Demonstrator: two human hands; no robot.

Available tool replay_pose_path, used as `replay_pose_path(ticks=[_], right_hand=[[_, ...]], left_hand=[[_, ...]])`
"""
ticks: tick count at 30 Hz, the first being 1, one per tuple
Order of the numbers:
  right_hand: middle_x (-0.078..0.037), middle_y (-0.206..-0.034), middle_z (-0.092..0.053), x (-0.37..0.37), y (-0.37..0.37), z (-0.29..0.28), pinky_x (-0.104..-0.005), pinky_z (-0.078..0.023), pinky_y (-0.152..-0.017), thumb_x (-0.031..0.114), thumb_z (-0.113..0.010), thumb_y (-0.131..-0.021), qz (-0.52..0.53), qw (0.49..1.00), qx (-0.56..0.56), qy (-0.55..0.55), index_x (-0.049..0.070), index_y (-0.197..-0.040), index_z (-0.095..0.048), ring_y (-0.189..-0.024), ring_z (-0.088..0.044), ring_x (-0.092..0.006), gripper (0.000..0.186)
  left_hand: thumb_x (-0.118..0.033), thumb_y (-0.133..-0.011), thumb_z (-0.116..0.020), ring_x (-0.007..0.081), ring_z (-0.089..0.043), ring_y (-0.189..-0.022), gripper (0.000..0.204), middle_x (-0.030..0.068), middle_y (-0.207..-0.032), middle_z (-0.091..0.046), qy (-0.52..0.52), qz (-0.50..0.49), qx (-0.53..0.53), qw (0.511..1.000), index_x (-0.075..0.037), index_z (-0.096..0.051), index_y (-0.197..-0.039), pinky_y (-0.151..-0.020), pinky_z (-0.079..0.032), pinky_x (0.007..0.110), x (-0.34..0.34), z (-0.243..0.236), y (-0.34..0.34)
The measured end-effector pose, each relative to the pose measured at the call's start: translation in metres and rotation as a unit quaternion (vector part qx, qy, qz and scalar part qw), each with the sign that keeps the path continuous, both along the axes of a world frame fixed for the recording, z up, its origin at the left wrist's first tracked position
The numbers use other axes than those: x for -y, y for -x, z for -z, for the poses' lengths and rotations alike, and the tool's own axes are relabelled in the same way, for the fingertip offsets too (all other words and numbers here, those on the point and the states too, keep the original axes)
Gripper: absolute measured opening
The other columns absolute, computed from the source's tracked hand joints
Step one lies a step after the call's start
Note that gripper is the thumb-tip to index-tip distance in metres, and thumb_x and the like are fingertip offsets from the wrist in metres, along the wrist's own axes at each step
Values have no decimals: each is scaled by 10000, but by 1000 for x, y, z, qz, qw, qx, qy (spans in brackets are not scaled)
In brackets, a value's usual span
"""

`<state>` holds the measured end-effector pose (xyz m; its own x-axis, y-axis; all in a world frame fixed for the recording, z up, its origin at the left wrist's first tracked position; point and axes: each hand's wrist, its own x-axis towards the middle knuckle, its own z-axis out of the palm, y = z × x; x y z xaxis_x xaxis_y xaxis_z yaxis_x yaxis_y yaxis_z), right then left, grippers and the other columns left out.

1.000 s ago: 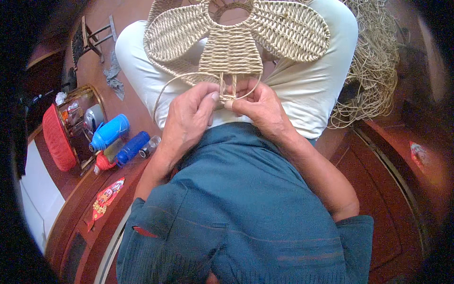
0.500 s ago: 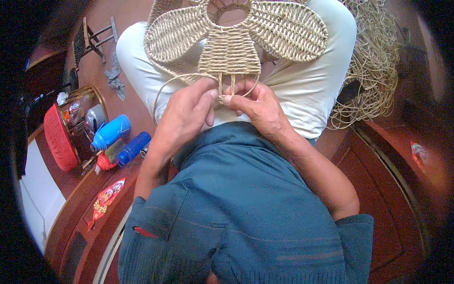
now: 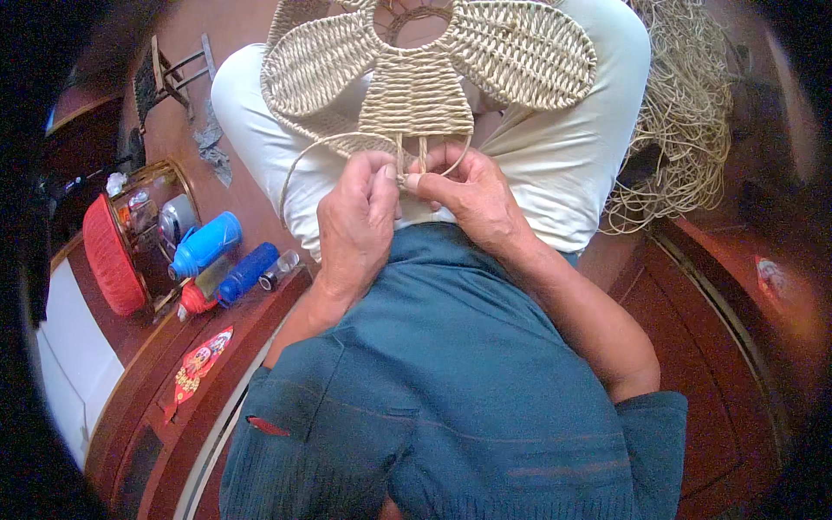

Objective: Weaving the petals of a flower-shaped wicker basket using straw or vine material.

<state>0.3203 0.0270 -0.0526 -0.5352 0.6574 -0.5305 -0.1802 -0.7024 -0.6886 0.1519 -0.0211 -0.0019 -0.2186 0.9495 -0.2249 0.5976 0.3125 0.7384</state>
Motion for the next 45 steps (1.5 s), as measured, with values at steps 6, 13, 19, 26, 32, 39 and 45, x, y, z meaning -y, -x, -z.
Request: replay_pose_path(ticks=[6, 13, 19, 26, 32, 39, 45], right_hand=[[27, -919, -705, 0, -1, 0, -246, -490, -724, 154, -803, -972, -2, 1000, 17, -4, 44, -1066, -738, -789, -592, -58, 159], [20, -919, -704, 0, 0, 0, -249, -500, -719, 145, -811, -966, 4, 1000, 23, 6, 36, -1065, -732, -788, -601, -66, 168], [11, -917, -690, 2, 1, 2, -258, -499, -709, 116, -804, -965, 11, 1000, 3, 1, 26, -1090, -711, -786, -600, -78, 180], [13, -906, -626, 1, -2, 0, -260, -493, -727, 121, -796, -964, 7, 1000, 22, -21, 14, -1257, -620, -791, -602, -94, 359], [-12, -971, -664, 1, -5, 1, -284, -515, -763, 119, -705, -956, 25, 999, -28, 4, 9, -1294, -640, -845, -625, -113, 362], [-51, -1058, -710, 0, -5, 7, -302, -556, -810, 95, -641, -976, 47, 995, -64, 66, 9, -1308, -646, -895, -670, -131, 343], [-57, -1108, -740, -4, -9, 11, -308, -585, -824, 135, -610, -1024, 65, 985, -108, 120, 2, -1280, -653, -912, -699, -135, 292]], left_hand=[[-128, -1116, -601, 124, -650, -645, 143, 71, -765, -687, 23, -138, 187, 972, -10, -675, -1150, -579, -518, 332, 13, 8, -9], [-70, -996, -724, 296, -699, -670, 141, 103, -817, -698, -190, 78, -130, 970, -86, -675, -1128, -611, -550, 421, 3, 14, 3], [-12, -900, -786, 322, -708, -869, 197, 100, -937, -712, -187, 126, -196, 954, -69, -734, -1081, -749, -566, 429, -5, 1, 7], [15, -898, -772, 324, -708, -920, 217, 132, -987, -709, -199, 133, -113, 964, -41, -742, -1106, -796, -567, 430, -11, 3, 3], [31, -938, -735, 332, -728, -919, 183, 160, -1024, -726, -166, 76, -40, 982, -25, -734, -1112, -804, -570, 424, -8, -1, 4], [36, -927, -714, 361, -665, -939, 172, 150, -1007, -643, -154, 131, -80, 976, -16, -712, -1092, -820, -542, 454, -8, -4, -2], [6, -924, -722, 373, -641, -946, 158, 157, -1009, -614, -151, 148, -83, 974, -18, -702, -1079, -830, -527, 476, -9, -4, -3]])
